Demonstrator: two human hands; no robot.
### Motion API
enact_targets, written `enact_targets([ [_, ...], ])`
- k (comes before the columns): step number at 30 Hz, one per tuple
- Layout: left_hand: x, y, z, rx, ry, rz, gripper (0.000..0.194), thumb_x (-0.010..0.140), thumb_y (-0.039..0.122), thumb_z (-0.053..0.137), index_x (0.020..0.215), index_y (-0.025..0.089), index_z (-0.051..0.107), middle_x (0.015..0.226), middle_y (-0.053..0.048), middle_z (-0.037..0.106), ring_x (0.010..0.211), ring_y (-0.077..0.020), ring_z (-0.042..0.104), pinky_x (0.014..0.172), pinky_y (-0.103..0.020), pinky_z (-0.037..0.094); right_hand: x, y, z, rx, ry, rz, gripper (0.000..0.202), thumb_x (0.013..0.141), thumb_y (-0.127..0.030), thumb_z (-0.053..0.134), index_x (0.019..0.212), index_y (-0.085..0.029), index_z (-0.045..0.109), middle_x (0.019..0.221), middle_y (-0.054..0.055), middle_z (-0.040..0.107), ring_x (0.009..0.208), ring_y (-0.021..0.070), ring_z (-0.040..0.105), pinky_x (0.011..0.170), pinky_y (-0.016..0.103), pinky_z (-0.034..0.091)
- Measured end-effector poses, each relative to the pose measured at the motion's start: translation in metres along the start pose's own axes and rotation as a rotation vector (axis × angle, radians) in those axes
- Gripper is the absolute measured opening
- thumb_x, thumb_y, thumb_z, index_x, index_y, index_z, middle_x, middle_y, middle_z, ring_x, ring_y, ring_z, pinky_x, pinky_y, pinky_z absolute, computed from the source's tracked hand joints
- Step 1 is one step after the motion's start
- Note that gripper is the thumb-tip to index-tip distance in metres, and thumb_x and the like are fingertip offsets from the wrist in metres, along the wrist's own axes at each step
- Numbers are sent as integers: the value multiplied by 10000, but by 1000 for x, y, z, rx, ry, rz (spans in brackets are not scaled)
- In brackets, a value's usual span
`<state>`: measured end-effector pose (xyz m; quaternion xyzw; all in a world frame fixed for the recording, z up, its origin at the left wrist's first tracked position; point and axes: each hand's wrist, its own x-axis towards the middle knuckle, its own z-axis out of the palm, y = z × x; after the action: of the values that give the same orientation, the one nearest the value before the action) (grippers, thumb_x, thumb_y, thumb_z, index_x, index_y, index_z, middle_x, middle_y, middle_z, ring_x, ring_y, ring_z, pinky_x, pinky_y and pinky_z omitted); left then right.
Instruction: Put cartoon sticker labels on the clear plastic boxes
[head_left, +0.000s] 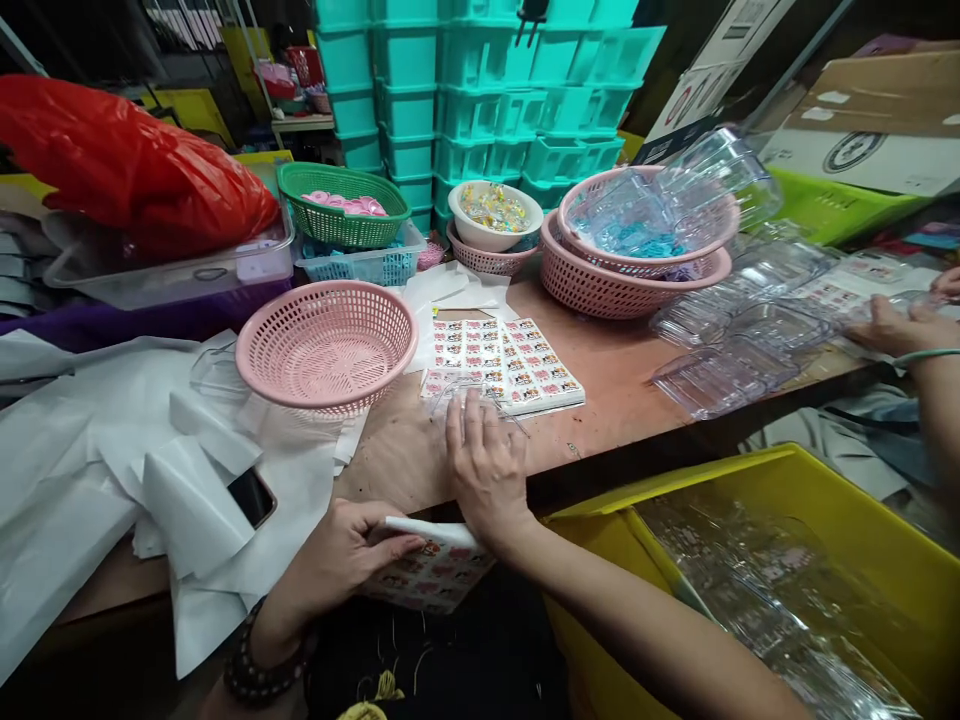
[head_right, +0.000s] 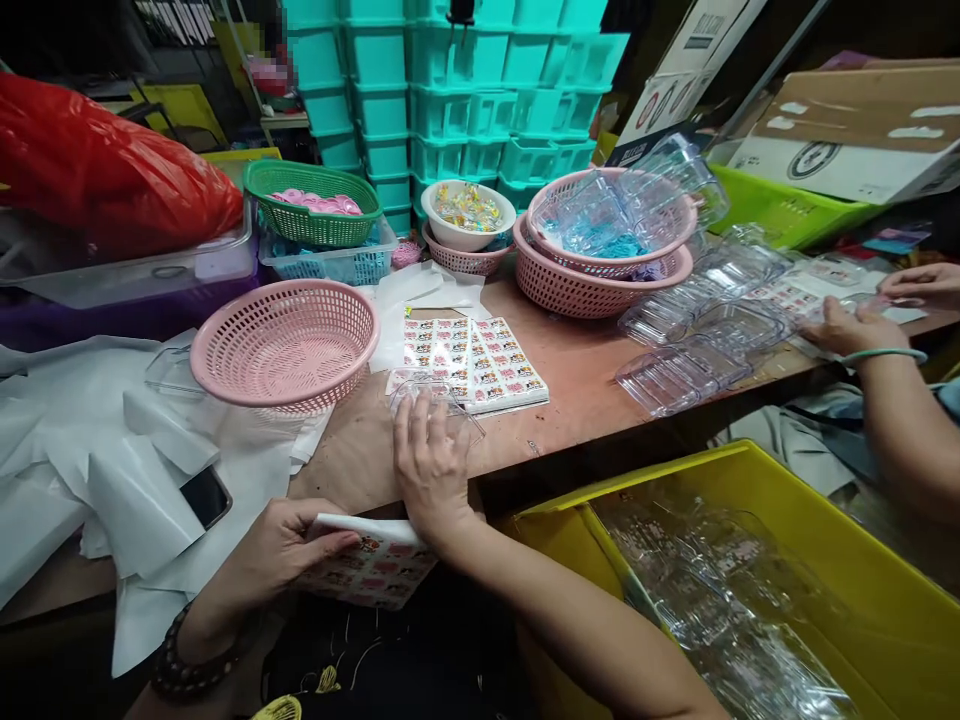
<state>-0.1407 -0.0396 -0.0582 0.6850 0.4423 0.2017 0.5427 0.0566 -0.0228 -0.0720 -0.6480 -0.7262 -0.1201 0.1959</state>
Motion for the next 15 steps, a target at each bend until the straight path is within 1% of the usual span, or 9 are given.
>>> enact_targets([
  [2, -3, -5, -1, -37, 60, -44, 313, 842, 447, 719, 839, 141, 786, 692, -27, 734, 625, -149, 631, 564, -210, 477, -3, -5, -1, 24, -35, -55, 514, 945, -93, 407, 1447, -111, 517, 1464, 267, 509, 1266, 443, 563, 885, 643, 489],
  [4, -4, -10, -1, -101, 125, -74, 333, 804, 462, 754, 805, 130, 773, 663, -24, 712, 609, -139, 612, 555, -205, 470, -3, -4, -10, 103, -78, -117, 466, 947, -169, 492, 1407, -139, 563, 1458, 244, 529, 1264, 425, 566, 929, 626, 486],
  [6, -4, -13, 1, -193, 176, -102, 372, 771, 494, 777, 768, 122, 761, 645, -23, 702, 585, -129, 600, 539, -199, 466, -3, 5, -26, 295, -88, -153, 363, 962, -266, 532, 1290, -170, 652, 1400, 209, 597, 1249, 378, 581, 981, 580, 486],
  [8, -2, -14, 4, -285, 228, -121, 424, 742, 539, 788, 759, 116, 758, 643, -29, 708, 568, -125, 598, 526, -198, 469, -2, 18, -44, 580, -88, -117, 294, 987, -336, 508, 1161, -197, 700, 1295, 160, 665, 1219, 306, 603, 1010, 502, 495],
  [9, 0, -14, 7, -326, 256, -126, 454, 725, 564, 792, 763, 113, 759, 646, -35, 714, 563, -126, 602, 522, -202, 476, -3, 24, -52, 716, -119, -78, 280, 978, -368, 533, 1140, -208, 696, 1249, 135, 679, 1185, 274, 621, 997, 460, 511],
  [10, 2, -14, 11, -364, 281, -128, 485, 708, 589, 795, 771, 110, 761, 652, -41, 722, 561, -131, 609, 521, -209, 488, -5, 30, -58, 832, -188, -38, 287, 941, -402, 599, 1143, -217, 684, 1207, 113, 688, 1131, 252, 644, 963, 422, 535],
  [13, 9, -14, 21, -449, 338, -133, 555, 689, 649, 780, 787, 104, 758, 683, -63, 745, 574, -159, 645, 535, -246, 536, -14, 41, -70, 1053, -510, 77, 400, 786, -426, 781, 1106, -216, 666, 1043, 55, 712, 921, 209, 688, 794, 332, 582],
  [14, 10, -14, 24, -453, 346, -138, 572, 704, 669, 757, 779, 101, 754, 677, -69, 744, 576, -170, 655, 539, -261, 549, -18, 43, -72, 1107, -570, 125, 354, 785, -409, 781, 1054, -207, 670, 974, 39, 713, 860, 194, 686, 745, 307, 579],
  [15, 10, -14, 25, -430, 349, -136, 584, 734, 682, 723, 771, 100, 751, 669, -73, 741, 580, -181, 663, 544, -274, 559, -21, 45, -72, 1153, -584, 175, 281, 806, -392, 761, 991, -199, 673, 910, 26, 707, 812, 179, 679, 709, 285, 569],
])
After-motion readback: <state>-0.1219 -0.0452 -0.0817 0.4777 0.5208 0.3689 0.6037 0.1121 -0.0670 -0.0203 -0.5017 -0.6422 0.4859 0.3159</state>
